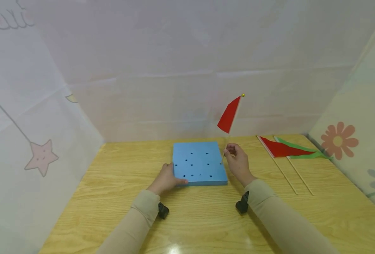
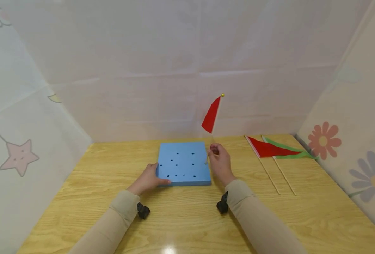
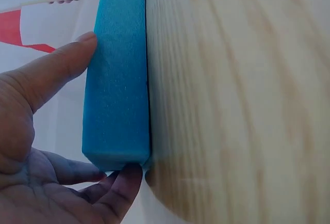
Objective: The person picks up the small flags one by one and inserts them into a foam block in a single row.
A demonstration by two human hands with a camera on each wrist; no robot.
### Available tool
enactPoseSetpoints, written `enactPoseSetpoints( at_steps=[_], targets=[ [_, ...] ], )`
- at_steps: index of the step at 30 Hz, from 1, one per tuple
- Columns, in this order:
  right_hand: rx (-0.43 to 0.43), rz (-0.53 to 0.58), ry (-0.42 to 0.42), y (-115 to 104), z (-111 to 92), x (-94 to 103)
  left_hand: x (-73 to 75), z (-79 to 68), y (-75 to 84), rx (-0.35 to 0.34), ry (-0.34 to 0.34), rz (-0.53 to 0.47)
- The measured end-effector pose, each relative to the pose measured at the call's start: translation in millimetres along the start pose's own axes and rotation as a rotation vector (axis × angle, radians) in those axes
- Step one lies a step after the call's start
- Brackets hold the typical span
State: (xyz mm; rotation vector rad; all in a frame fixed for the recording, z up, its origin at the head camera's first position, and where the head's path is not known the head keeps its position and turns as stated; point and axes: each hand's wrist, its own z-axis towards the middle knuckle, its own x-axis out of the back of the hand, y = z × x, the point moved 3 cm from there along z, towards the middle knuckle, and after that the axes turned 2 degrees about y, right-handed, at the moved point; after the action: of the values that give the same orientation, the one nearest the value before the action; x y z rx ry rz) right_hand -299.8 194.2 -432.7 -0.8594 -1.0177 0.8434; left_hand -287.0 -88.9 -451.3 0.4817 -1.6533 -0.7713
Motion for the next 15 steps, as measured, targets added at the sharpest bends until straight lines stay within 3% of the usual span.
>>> enactPoseSetpoints(
  at_steps=[8,15],
  targets=[
    [-0.026,0.004,0.019,2.4,-2.8,6.8,-1.5,-0.4,0.5,0.009,-0.024,-0.014],
    [-0.023,-0.065,-0.009,10.2,-3.7,20.0,0.2,0.7,-1.6,0.004,-0.033,0.000]
  ],
)
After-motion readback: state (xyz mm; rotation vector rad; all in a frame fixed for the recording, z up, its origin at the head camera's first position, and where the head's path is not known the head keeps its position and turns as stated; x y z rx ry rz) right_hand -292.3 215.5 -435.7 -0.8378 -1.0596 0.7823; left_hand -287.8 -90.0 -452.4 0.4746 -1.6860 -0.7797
